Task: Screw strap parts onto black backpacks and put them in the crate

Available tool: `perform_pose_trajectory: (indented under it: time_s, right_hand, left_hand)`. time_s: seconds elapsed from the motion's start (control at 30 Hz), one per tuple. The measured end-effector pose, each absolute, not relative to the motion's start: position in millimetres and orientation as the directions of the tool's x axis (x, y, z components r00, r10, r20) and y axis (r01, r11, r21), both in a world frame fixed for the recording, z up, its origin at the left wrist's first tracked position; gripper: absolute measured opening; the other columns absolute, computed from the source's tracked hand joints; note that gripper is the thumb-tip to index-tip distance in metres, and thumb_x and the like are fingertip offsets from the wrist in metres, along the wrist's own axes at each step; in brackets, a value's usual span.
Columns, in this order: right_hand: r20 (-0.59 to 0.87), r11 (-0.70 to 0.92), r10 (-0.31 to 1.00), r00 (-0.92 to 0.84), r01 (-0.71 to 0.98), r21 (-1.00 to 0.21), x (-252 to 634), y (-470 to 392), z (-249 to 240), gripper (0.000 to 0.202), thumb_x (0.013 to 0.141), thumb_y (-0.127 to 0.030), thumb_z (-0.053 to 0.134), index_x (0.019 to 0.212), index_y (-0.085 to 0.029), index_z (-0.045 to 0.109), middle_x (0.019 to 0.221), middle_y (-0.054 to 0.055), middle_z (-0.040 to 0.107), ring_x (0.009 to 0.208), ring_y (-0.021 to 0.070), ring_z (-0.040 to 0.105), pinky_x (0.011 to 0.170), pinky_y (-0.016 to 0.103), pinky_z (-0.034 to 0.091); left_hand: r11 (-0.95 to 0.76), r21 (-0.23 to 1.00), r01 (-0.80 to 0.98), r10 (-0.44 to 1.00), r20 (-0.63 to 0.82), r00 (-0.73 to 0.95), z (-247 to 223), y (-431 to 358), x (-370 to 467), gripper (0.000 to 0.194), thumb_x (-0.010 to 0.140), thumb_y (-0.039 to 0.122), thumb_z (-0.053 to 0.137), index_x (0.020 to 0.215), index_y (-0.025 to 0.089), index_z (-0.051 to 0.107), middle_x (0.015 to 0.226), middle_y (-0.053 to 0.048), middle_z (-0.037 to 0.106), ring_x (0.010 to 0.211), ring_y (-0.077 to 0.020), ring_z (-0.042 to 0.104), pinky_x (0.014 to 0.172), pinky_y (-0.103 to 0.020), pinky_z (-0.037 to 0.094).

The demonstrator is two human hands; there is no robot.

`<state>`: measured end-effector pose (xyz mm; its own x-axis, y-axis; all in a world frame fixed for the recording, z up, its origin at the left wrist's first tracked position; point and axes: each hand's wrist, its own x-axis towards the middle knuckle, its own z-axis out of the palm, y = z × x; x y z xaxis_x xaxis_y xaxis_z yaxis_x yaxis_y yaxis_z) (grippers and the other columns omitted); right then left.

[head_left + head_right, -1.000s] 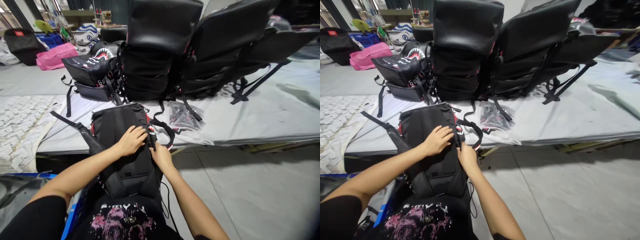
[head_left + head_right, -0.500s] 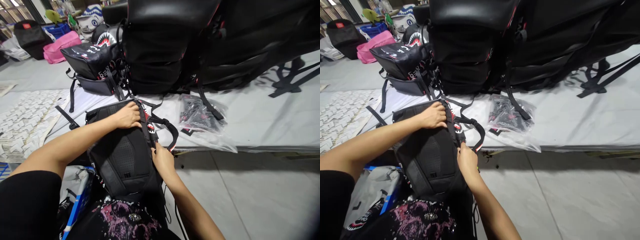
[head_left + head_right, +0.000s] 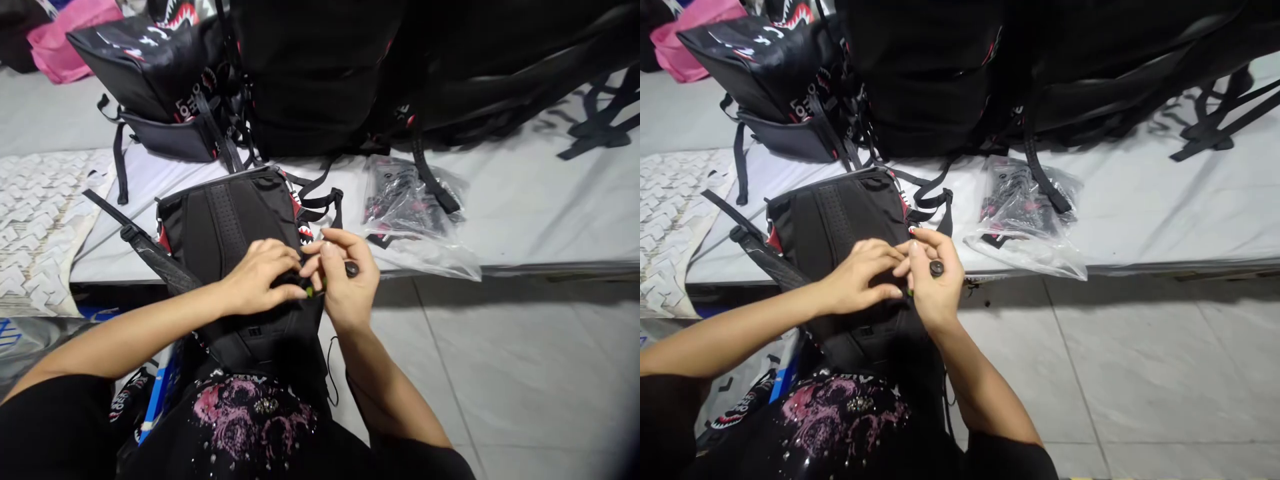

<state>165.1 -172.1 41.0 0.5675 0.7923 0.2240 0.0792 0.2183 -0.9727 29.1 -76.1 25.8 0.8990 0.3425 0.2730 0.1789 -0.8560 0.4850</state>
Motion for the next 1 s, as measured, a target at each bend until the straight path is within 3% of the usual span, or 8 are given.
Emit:
perform_pose_trajectory:
  time_s: [0.07,0.13,0.27,0.37,0.47,0.63,0.83,1.0]
  right_hand:
    - [0.285,0.328,0.757,0.588,0.034,-0.944,147,-164,42,0.018,0.096,-0.038,0.057,0.108,-0.024,0.059,0.086,0.0,0.073,0.055,0.0102,0.063,0.047,0.022,0.048]
    - [0.334,0.372,0.762,0.554,0.049,-0.927,137,-158,37,0.018,0.096,-0.036,0.058,0.109,-0.025,0.06,0.094,0.001,0.073,0.072,0.0137,0.07,0.067,0.029,0.057]
    - [0.346,0.285,0.9,0.266,0.242,-0.927,146,-158,13,0.023,0.094,-0.042,0.058,0.103,-0.023,0.066,0.118,0.007,0.068,0.115,0.0225,0.063,0.102,0.042,0.049]
    - [0.133,0.038,0.933,0.335,0.276,-0.96,168,-163,-8,0.035,0.096,-0.053,0.048,0.1,-0.022,0.065,0.082,0.002,0.068,0.078,0.0173,0.066,0.083,0.037,0.055]
    - [0.004,-0.068,0.827,0.562,0.107,-0.992,185,-164,-18,0.039,0.094,-0.059,0.048,0.095,-0.022,0.06,0.053,-0.009,0.05,0.047,0.011,0.049,0.068,0.032,0.056]
    - [0.038,-0.045,0.742,0.669,0.106,-0.993,185,-153,-14,0.042,0.079,-0.045,0.071,0.111,-0.02,0.06,0.082,-0.001,0.069,0.067,0.0139,0.066,0.068,0.029,0.056]
    - [-0.031,-0.133,0.681,0.732,0.082,-0.988,181,-140,-20,0.038,0.082,-0.054,0.066,0.079,-0.016,0.064,0.053,-0.005,0.053,0.046,0.0111,0.051,0.051,0.027,0.049]
    - [0.041,-0.215,0.676,0.736,0.25,-0.944,183,-140,-32,0.04,0.084,-0.055,0.064,0.076,-0.016,0.065,0.052,-0.005,0.051,0.046,0.0103,0.048,0.047,0.024,0.042]
  left_hand:
    - [-0.782,0.6,0.167,0.348,0.2,0.916,25,-89,23,0.042,0.093,0.055,0.056,0.112,0.019,0.065,0.121,-0.01,0.067,0.113,-0.0261,0.057,0.095,-0.044,0.045]
    - [-0.758,0.627,0.179,0.364,0.178,0.914,24,-92,15,0.033,0.097,0.048,0.053,0.107,0.02,0.067,0.115,-0.008,0.07,0.108,-0.0247,0.06,0.092,-0.042,0.045]
    - [-0.823,0.511,0.25,0.403,0.213,0.89,26,-79,-2,0.032,0.099,0.043,0.05,0.097,0.018,0.069,0.098,-0.006,0.073,0.096,-0.0229,0.063,0.088,-0.041,0.045]
    - [-0.89,0.358,0.283,0.384,0.252,0.888,28,-59,-2,0.041,0.095,0.054,0.053,0.106,0.016,0.068,0.11,-0.009,0.071,0.103,-0.0266,0.063,0.089,-0.043,0.044]
    - [-0.918,0.231,0.322,0.388,0.36,0.848,21,-32,15,0.044,0.096,0.051,0.053,0.119,0.015,0.063,0.126,-0.013,0.066,0.118,-0.0315,0.056,0.095,-0.047,0.043]
    - [-0.972,0.051,0.227,0.231,0.346,0.909,5,-1,57,0.047,0.08,0.047,0.076,0.11,0.013,0.067,0.111,-0.014,0.068,0.111,-0.0327,0.056,0.111,-0.057,0.032]
    - [-0.982,-0.004,0.189,0.182,0.249,0.951,2,-2,68,0.032,0.072,0.045,0.082,0.084,0.017,0.072,0.085,-0.008,0.064,0.096,-0.0286,0.056,0.106,-0.058,0.039]
    - [-0.971,0.104,0.214,0.238,0.489,0.839,-30,-21,46,0.014,0.088,0.037,0.067,0.087,0.023,0.069,0.101,-0.004,0.067,0.115,-0.0253,0.056,0.119,-0.058,0.029]
